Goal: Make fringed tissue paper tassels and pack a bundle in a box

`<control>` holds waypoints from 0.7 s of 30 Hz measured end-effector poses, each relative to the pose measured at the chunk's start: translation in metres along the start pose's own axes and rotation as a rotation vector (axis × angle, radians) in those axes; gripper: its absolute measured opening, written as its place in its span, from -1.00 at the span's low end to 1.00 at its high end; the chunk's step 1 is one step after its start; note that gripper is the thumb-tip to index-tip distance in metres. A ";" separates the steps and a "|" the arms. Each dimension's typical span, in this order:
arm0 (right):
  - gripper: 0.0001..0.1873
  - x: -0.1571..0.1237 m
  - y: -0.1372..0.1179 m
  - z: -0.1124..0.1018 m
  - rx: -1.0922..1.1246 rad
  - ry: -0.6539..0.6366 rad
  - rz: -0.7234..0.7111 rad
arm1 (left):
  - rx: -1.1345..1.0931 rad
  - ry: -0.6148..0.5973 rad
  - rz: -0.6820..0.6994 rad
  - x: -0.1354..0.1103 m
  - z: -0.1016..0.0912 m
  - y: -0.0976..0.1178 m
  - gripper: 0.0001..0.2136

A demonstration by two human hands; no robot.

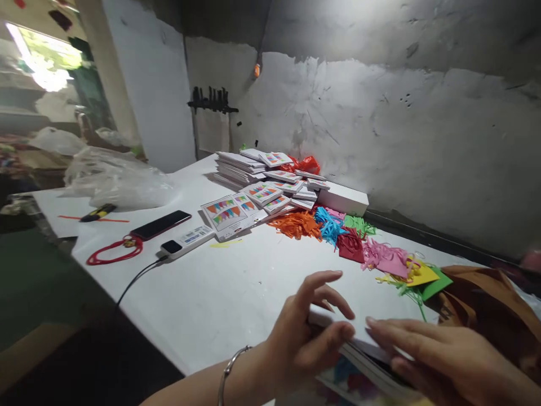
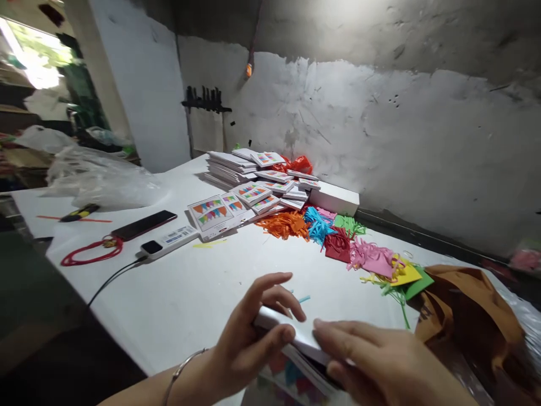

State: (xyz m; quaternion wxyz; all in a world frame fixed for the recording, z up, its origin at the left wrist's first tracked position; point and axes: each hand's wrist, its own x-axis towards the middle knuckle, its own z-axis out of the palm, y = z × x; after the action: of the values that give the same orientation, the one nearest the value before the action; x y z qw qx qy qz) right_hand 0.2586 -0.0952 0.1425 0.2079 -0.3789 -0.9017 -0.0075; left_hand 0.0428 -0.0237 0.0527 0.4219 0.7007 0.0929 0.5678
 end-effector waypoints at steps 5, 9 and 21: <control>-0.59 -0.026 0.004 -0.010 0.042 -0.006 0.215 | 0.373 0.070 0.236 0.008 0.000 0.003 -0.83; -0.68 -0.028 0.004 -0.012 0.138 -0.073 0.263 | 0.700 -0.026 0.549 0.012 0.019 0.012 -0.85; -0.53 -0.044 -0.015 0.017 0.098 0.162 0.240 | 0.700 -0.214 0.447 0.024 0.032 0.025 -0.84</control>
State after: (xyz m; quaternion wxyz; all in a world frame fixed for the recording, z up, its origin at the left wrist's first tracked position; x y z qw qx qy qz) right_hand 0.2698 -0.1332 0.1121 0.2975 -0.4717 -0.8295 0.0307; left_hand 0.0705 -0.0405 0.0874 0.0326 0.8596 0.0813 0.5035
